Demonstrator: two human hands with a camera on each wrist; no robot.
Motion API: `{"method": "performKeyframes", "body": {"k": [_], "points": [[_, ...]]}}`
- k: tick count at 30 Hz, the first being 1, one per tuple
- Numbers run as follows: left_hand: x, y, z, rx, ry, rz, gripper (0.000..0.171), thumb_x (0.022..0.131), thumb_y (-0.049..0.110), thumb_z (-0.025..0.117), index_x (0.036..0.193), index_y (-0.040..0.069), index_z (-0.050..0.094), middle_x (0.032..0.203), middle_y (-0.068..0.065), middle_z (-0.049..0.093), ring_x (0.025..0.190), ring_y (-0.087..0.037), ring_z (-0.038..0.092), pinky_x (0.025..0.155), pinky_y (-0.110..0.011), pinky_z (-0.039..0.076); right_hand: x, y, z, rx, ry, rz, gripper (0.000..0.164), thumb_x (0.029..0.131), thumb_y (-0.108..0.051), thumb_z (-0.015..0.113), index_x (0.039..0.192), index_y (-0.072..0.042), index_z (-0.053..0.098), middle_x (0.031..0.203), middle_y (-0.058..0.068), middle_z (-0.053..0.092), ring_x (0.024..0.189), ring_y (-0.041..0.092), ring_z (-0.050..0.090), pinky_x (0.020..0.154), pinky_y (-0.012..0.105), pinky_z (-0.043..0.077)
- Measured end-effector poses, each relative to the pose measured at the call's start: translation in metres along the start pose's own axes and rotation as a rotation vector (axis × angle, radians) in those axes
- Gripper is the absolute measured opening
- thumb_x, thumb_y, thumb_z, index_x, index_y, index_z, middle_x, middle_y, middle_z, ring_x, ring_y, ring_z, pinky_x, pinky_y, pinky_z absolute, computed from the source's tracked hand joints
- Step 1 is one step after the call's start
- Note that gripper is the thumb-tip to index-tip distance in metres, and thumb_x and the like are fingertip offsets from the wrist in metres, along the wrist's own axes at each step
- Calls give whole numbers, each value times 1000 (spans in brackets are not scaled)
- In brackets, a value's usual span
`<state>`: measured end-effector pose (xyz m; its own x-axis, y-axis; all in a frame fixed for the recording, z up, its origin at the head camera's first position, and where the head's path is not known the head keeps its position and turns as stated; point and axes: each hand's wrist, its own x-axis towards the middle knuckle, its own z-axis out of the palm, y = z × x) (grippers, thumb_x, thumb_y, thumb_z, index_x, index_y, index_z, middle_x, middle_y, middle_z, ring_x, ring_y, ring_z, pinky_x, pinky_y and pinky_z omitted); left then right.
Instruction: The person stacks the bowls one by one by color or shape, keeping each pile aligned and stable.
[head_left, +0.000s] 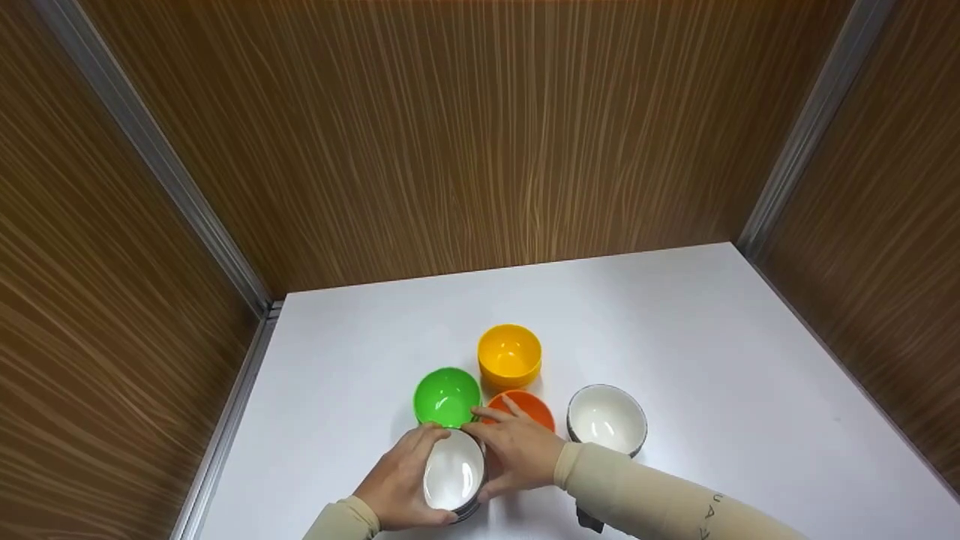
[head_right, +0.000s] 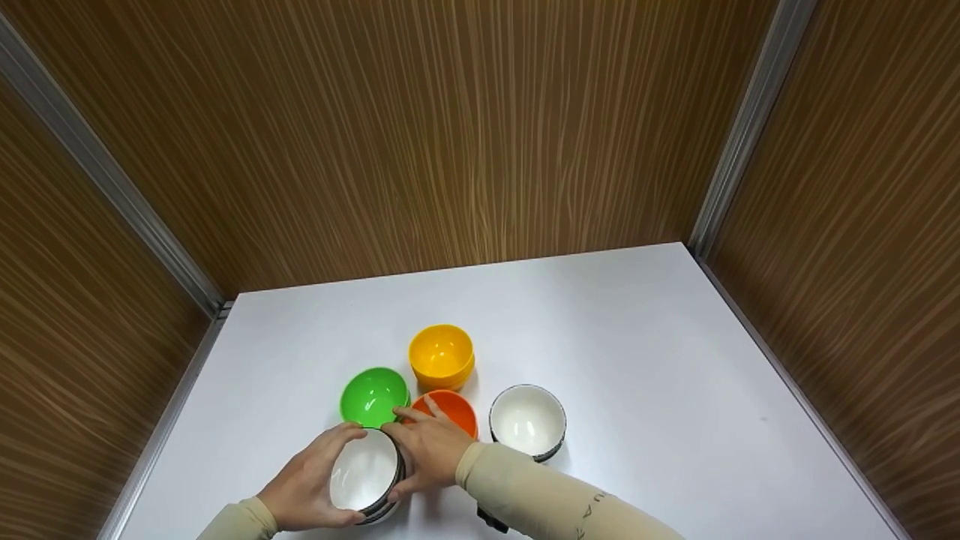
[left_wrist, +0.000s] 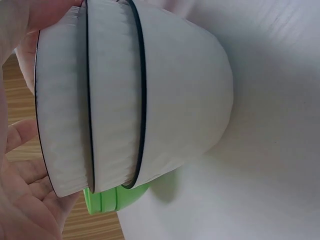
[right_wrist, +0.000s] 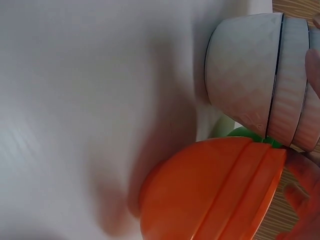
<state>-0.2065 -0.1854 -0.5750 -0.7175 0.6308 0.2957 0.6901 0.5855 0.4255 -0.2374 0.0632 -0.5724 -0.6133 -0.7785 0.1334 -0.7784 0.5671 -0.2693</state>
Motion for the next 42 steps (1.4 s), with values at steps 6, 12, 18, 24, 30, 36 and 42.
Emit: {"method": "performKeyframes", "body": {"k": [6,12,18,24,30,36,42], "points": [[0,0,1,-10,-21,-16,105,52,54,87,135,7,43,135,-7,47,124,-22,46,99,-43,47,1,-1,0,14,-21,15,94,72,-71,65,141,-11,45,141,1,51,139,25,33,110,65,18],[-3,0,-1,-9,-63,-52,105,53,55,87,136,8,43,139,-10,44,128,-26,44,101,-45,45,2,-2,0,18,-28,13,94,71,-69,68,142,-13,45,141,1,51,140,24,32,110,65,18],[-5,0,0,-31,-65,-69,105,53,55,88,137,8,43,141,-11,43,128,-27,45,100,-45,46,3,-2,1,34,-37,19,93,71,-69,69,143,-14,45,142,-1,49,140,24,31,110,65,18],[-5,-2,0,-39,-43,-49,111,49,52,91,138,8,42,140,-14,44,126,-29,46,99,-46,46,2,-2,1,31,-29,13,93,71,-68,69,142,-14,45,142,-1,50,139,25,32,109,66,19],[-6,-2,-2,-54,-77,-102,119,48,60,88,145,14,37,143,-11,40,128,-29,45,99,-47,46,2,-2,0,13,-25,5,95,71,-70,68,143,-12,44,143,0,49,140,26,32,109,66,20],[-6,-2,-7,-65,-97,-125,119,51,68,82,147,15,35,145,-14,39,129,-30,45,99,-49,46,1,-3,-6,27,-4,-13,96,72,-71,65,143,-10,43,143,2,48,140,26,31,109,67,19],[0,-2,-22,-56,-80,-174,109,62,66,78,148,14,34,147,-14,39,129,-30,45,100,-50,44,-1,0,-25,16,67,-7,93,74,-68,66,143,-10,43,146,4,45,139,27,32,110,66,18]]}}
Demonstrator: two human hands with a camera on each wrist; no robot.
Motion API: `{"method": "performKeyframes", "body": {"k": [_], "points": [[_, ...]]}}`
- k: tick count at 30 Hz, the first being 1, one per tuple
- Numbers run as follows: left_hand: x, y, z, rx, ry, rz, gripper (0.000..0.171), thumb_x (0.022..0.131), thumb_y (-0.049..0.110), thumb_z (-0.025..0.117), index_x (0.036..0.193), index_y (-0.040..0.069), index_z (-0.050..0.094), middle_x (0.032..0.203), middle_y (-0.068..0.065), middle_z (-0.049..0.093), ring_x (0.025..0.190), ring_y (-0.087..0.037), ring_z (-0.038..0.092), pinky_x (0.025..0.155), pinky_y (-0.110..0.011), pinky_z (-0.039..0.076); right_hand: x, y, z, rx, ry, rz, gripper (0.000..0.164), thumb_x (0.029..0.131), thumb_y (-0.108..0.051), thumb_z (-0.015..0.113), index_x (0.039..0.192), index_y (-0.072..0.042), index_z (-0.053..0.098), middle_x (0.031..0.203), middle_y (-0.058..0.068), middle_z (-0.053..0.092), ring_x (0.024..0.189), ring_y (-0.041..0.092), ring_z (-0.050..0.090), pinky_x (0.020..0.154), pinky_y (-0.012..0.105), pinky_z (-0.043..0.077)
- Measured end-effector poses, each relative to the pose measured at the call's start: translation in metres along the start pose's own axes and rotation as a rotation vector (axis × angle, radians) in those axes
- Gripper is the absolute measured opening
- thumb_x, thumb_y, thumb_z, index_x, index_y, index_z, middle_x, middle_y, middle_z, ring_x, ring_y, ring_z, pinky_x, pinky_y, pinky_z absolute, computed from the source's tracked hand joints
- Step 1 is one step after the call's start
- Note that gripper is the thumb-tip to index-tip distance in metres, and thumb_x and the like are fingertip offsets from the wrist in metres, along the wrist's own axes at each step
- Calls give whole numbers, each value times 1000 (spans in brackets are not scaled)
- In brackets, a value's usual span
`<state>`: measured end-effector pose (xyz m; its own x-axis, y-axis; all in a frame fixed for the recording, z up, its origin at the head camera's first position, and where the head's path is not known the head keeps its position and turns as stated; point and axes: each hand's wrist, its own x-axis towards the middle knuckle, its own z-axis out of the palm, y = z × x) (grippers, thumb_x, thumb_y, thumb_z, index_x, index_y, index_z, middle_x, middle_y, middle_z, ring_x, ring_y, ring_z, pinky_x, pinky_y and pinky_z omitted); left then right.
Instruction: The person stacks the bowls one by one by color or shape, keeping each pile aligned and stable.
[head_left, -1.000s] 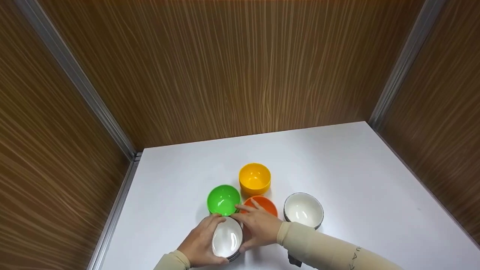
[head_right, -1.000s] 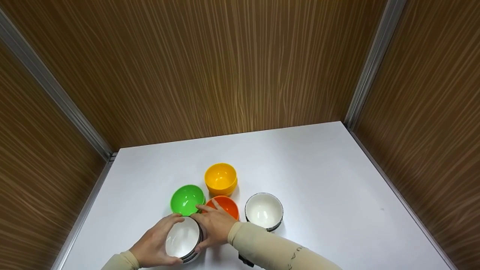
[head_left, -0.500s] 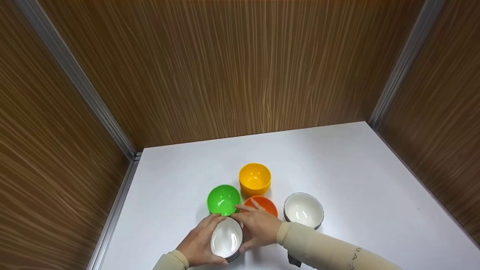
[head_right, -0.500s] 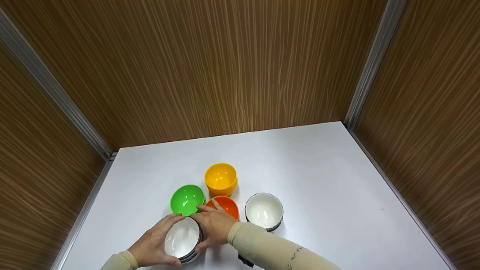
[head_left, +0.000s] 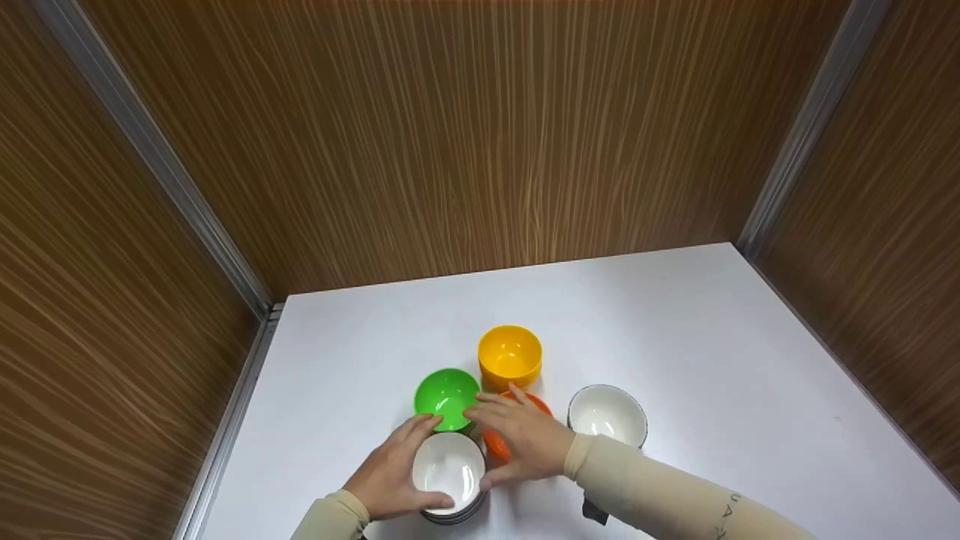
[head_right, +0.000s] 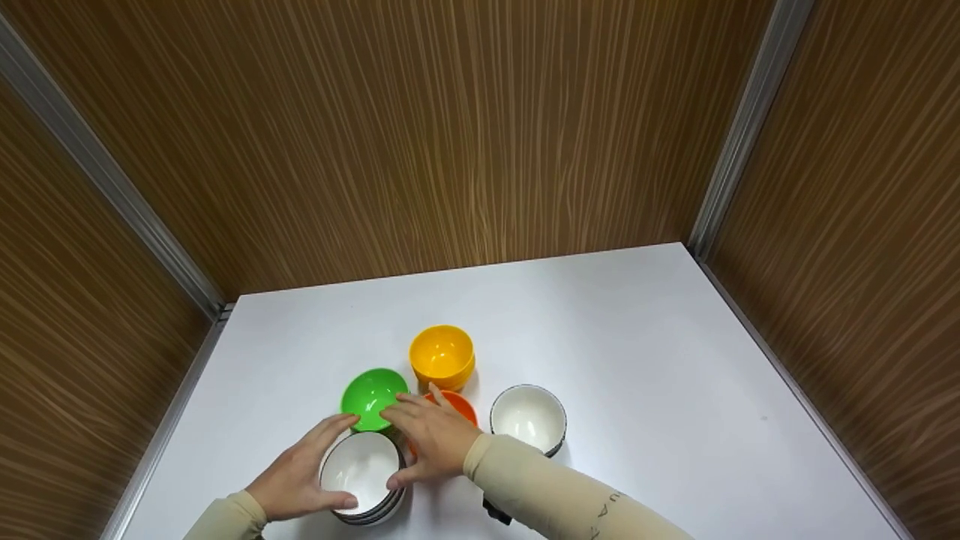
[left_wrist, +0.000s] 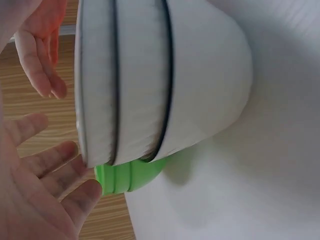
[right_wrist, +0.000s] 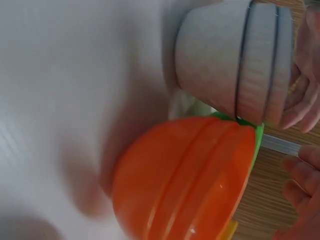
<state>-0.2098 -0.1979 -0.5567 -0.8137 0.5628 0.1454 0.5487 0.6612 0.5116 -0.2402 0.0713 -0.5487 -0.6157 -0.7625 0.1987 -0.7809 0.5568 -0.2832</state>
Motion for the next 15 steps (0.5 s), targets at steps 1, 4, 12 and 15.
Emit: {"method": "performKeyframes", "body": {"k": [1,4,12,15], "points": [[1,1,-4,2,3,-14,108,63,65,78,148,14,34,147,-15,38,129,-30,44,101,-51,43,-1,2,-5,-2,9,11,93,75,-67,67,143,-10,42,147,4,44,139,27,32,110,65,17],[5,2,-16,8,13,-50,104,67,63,76,148,14,33,148,-15,36,131,-31,42,102,-52,41,-5,9,-22,16,39,51,92,75,-64,68,145,-10,41,149,4,41,140,26,31,112,63,13],[14,-5,-46,93,125,-88,99,68,63,76,146,15,40,146,-12,41,131,-30,42,103,-52,40,-28,44,-70,58,200,184,89,76,-64,67,145,-12,42,149,3,41,140,26,29,112,63,10],[17,-10,-54,159,196,-61,96,67,60,79,144,13,43,144,-13,43,130,-32,42,104,-53,39,-41,62,-86,30,267,218,87,77,-64,67,144,-14,45,147,4,43,140,29,30,110,66,11]]}}
